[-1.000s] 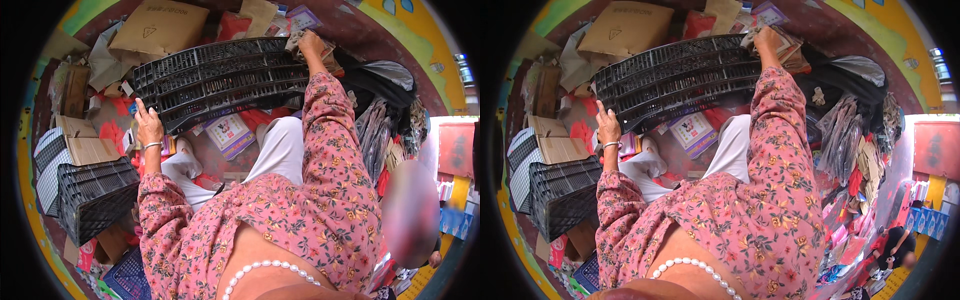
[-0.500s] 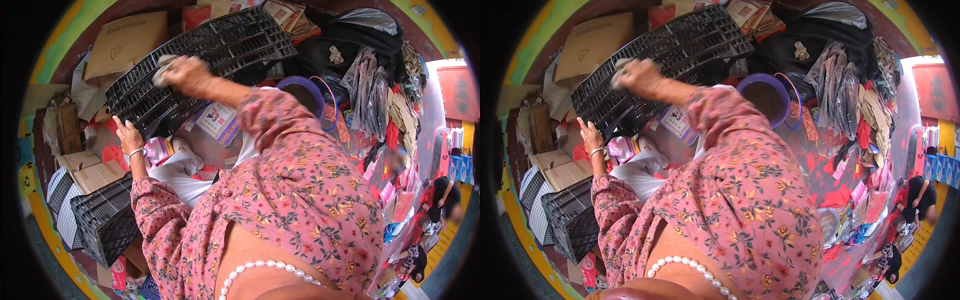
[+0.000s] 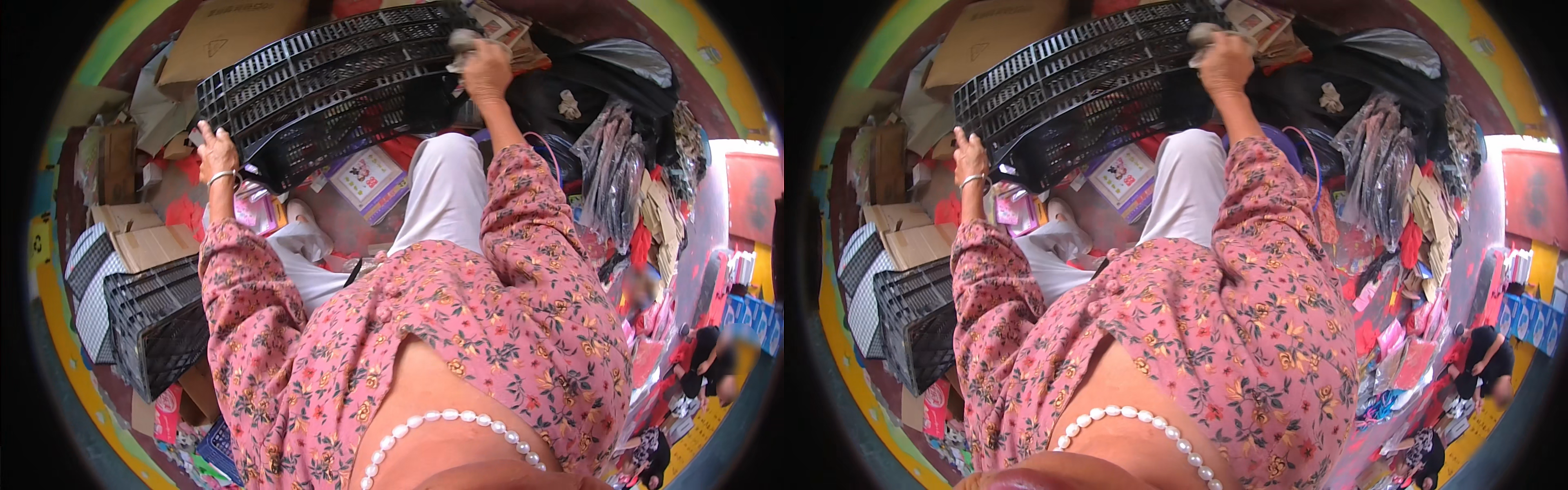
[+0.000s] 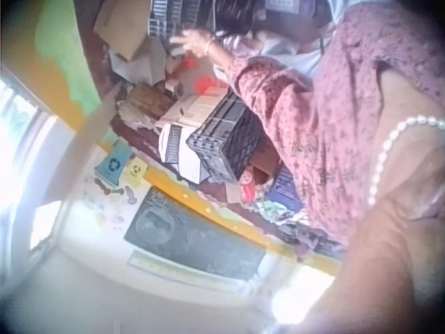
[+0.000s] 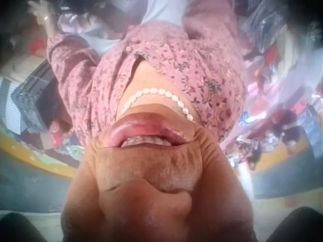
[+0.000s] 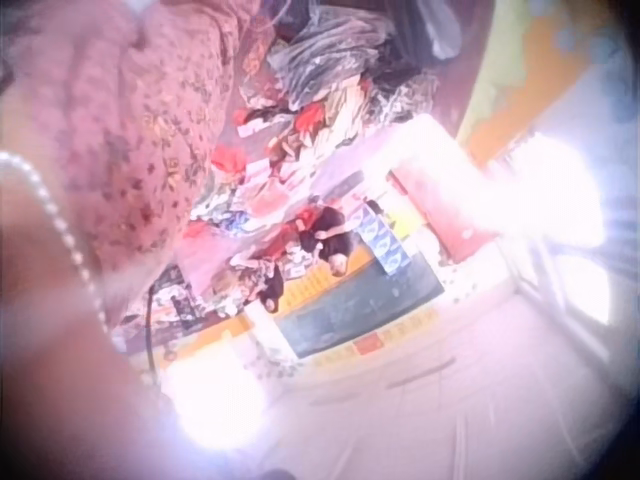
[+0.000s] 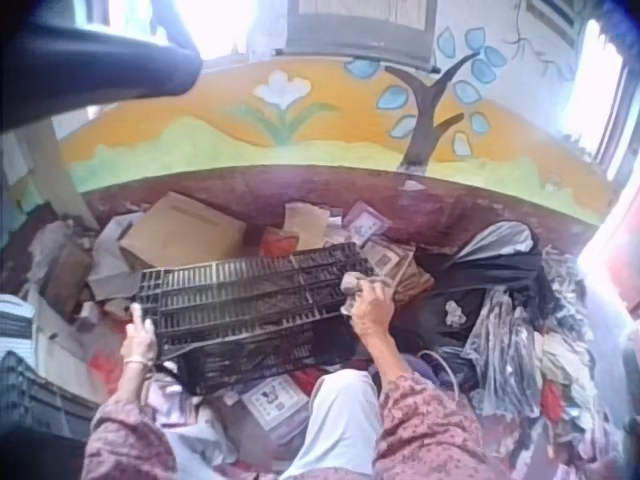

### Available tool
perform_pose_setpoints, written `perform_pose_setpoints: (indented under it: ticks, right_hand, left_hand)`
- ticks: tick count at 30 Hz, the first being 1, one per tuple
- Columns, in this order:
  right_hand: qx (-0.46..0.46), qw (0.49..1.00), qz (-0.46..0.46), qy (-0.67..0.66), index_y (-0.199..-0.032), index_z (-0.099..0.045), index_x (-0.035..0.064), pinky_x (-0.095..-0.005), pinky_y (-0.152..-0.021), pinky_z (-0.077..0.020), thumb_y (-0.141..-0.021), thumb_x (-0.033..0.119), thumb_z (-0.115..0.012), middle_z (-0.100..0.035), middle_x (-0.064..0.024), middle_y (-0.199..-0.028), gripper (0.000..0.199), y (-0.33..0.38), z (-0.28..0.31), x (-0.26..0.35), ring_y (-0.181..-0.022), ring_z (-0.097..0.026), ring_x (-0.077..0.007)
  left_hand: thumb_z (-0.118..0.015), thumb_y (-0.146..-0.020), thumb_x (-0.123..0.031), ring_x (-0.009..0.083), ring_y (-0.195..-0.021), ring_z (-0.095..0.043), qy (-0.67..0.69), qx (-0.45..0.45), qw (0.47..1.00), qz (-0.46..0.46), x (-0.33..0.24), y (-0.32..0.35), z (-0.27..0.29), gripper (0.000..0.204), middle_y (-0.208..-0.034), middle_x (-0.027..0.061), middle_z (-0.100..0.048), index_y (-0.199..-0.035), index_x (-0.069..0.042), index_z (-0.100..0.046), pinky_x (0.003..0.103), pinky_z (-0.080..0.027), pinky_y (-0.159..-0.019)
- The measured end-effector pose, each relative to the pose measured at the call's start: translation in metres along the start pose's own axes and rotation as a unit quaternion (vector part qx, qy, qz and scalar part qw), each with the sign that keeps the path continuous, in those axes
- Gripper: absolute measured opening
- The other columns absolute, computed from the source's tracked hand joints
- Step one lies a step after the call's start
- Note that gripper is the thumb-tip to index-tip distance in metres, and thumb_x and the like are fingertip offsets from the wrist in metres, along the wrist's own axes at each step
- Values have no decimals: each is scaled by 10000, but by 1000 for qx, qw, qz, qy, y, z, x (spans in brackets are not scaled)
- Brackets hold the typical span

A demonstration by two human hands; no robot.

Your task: The person sits on the floor and wipes a black plastic crate with a cloth. They rotate the crate to clean different sides and the interior, then place it on a stack of other crates. The person repeats this process with another crate.

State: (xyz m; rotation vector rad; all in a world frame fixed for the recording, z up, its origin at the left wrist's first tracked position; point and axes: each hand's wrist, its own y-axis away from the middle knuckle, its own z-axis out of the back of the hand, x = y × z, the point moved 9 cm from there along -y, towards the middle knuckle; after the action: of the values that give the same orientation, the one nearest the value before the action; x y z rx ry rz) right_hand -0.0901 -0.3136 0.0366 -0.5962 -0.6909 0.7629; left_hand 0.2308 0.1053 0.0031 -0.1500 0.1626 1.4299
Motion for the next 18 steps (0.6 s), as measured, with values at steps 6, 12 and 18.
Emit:
perform_pose_setpoints:
  ticks: [6,12,18]
  right_hand:
    - [175,945,197,-195,-789,-593,60,-391,-729,-464,-639,86,-553,-600,-130,-818,157,35,-50,209,-807,-564,-290]
    - [101,887,406,-196,-788,-575,107,-326,-645,-471,-687,152,-552,-564,-59,-798,113,69,-30,289,-795,-565,-205]
    - [101,928,353,-65,-783,-591,153,-333,-615,-491,-697,172,-567,-570,-24,-858,91,30,-13,138,-822,-577,-198]
  left_hand:
    - [-275,-877,-488,421,-1030,-518,-5,-13,1000,-9,-4,2,2,570,-1196,213,-483,-1395,-278,-165,528,-390,-865]
    - [-266,-866,-508,412,-1076,-489,3,7,1000,-8,-11,-2,2,582,-1220,198,-475,-1396,-292,-159,530,-363,-889]
    - [-261,-873,-516,409,-1067,-498,1,1,1000,-8,-5,-1,4,581,-1212,207,-477,-1396,-289,-153,520,-378,-876]
